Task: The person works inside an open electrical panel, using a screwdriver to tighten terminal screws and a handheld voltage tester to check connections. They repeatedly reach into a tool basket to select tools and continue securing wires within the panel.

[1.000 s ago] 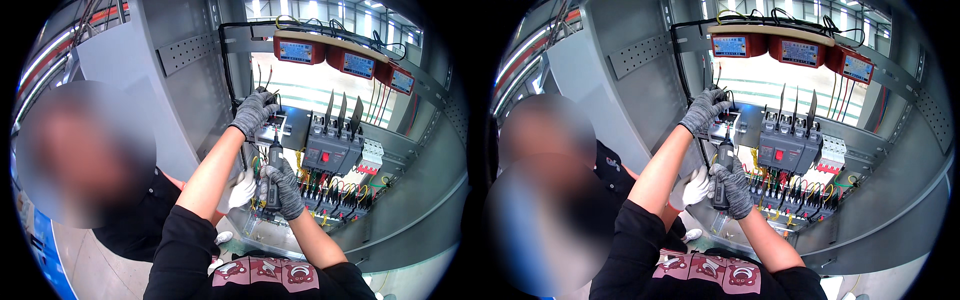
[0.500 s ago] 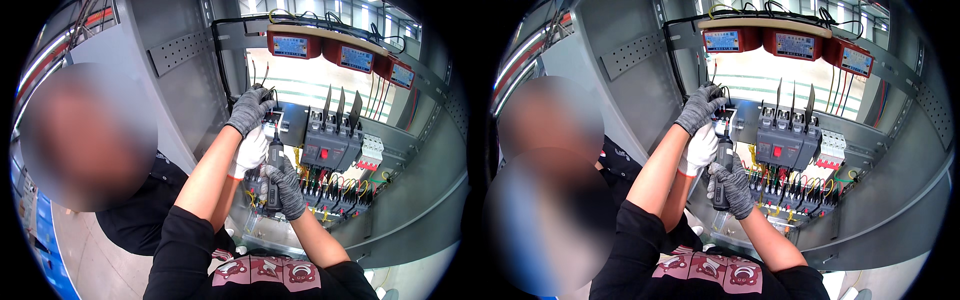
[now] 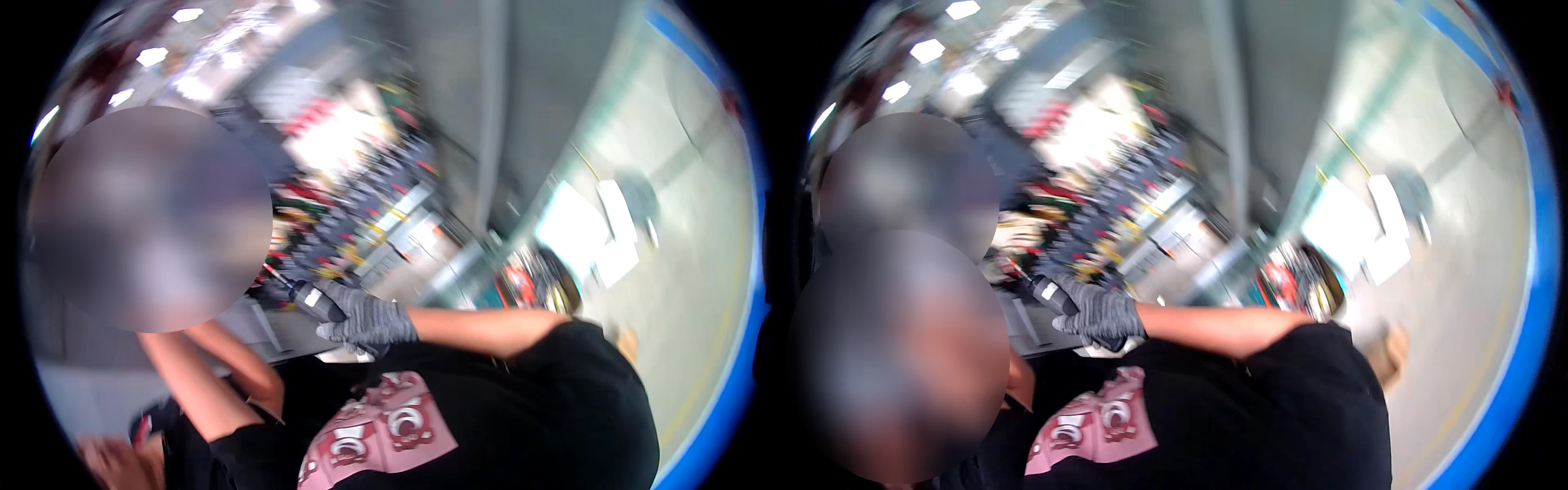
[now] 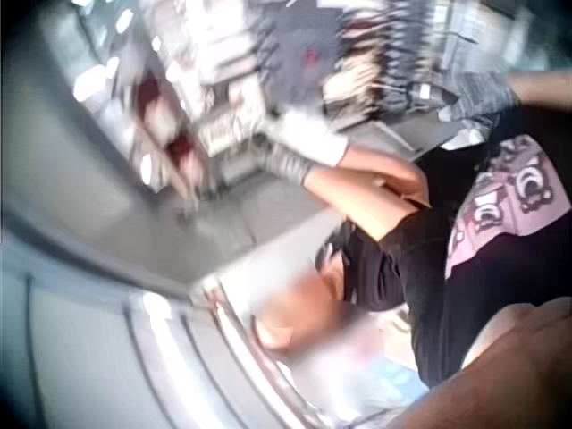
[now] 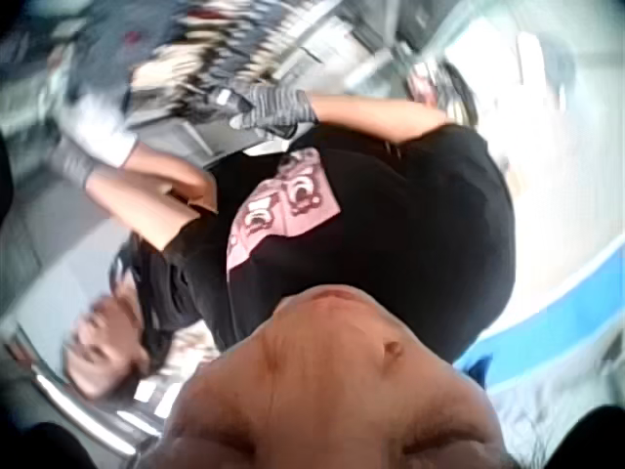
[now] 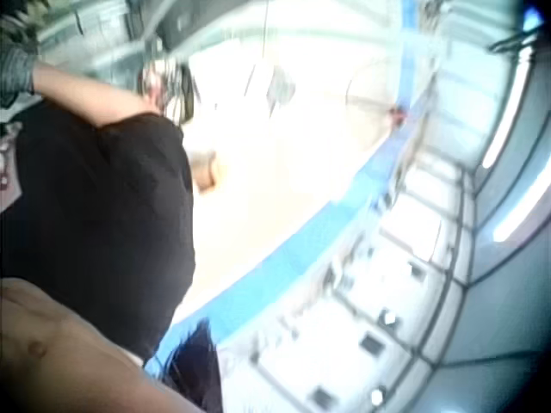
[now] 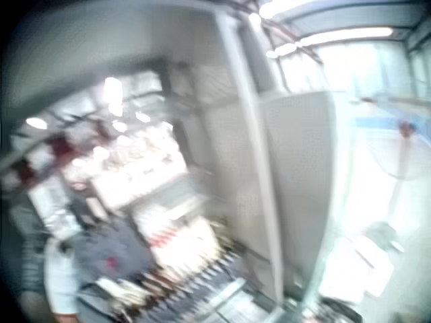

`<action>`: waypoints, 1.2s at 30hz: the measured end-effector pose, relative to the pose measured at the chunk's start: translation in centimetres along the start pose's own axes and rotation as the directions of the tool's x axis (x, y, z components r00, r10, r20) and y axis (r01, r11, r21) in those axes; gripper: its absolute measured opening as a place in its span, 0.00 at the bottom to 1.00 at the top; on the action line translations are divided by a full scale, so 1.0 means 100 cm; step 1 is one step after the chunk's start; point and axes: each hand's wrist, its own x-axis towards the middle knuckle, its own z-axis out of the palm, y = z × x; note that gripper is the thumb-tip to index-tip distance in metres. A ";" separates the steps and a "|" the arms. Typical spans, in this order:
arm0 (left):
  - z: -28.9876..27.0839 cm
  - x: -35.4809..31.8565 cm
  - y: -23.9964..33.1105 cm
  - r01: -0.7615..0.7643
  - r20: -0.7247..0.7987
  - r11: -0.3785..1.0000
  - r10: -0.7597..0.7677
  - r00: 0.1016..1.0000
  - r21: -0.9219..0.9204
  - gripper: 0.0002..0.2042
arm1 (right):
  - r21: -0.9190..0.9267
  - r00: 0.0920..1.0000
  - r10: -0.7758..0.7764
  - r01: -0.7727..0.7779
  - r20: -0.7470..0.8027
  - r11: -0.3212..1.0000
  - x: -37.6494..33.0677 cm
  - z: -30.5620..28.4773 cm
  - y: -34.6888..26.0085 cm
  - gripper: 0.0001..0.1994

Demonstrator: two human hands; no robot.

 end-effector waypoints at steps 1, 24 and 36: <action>-0.010 0.001 0.006 -0.022 -0.078 1.000 0.021 0.997 -0.003 0.13 | 0.008 0.985 -0.072 0.074 -0.155 0.997 -0.025 -0.002 0.008 0.35; 0.221 -0.292 0.245 -0.275 0.621 0.864 0.496 0.607 -0.422 0.09 | 0.487 -0.159 0.548 -0.697 -0.821 0.527 -0.355 -0.187 0.435 0.32; 0.256 -0.284 0.343 0.934 0.777 0.314 0.625 -0.070 -0.168 0.18 | 0.477 -0.262 0.463 -0.758 -0.847 0.444 -0.340 -0.201 0.436 0.29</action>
